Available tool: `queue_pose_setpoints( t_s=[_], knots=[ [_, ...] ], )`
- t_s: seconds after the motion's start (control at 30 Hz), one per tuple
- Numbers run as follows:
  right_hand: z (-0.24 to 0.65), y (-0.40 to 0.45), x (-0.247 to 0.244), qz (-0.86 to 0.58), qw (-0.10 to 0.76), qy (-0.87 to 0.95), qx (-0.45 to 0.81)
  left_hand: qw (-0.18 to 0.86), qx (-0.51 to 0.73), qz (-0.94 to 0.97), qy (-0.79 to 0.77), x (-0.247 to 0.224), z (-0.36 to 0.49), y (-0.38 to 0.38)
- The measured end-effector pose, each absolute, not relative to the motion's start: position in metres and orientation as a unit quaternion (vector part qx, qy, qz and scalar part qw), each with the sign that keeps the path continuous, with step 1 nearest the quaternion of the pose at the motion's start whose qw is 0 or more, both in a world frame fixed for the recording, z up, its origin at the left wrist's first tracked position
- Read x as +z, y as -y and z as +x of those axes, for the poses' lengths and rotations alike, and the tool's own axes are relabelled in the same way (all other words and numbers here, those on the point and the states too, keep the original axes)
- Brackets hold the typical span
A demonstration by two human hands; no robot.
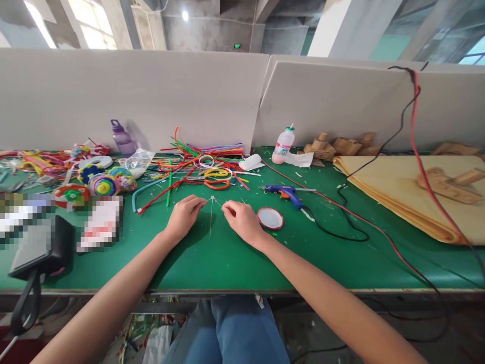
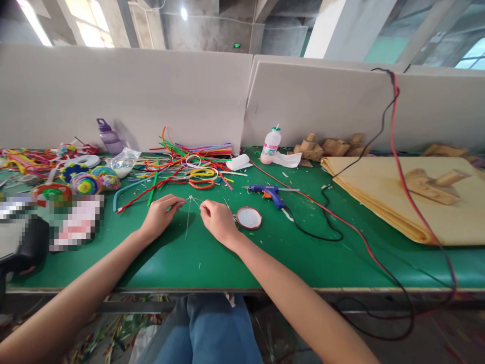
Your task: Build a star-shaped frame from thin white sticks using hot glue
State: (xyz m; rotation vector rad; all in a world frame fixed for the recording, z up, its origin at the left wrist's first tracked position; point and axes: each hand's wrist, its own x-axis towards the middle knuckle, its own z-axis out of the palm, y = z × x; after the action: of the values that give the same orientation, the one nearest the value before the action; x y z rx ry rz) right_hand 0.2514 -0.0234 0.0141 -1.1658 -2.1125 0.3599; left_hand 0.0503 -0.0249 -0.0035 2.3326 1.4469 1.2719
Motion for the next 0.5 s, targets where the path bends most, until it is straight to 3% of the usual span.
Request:
queue_pose_setpoints(
  t_s=[0.5],
  knots=[
    [0.2590, 0.0186, 0.0175, -0.414, 0.346, 0.837, 0.091, 0.039, 0.424, 0.750, -0.506, -0.0046, 0.0512, 0.0246]
  ],
)
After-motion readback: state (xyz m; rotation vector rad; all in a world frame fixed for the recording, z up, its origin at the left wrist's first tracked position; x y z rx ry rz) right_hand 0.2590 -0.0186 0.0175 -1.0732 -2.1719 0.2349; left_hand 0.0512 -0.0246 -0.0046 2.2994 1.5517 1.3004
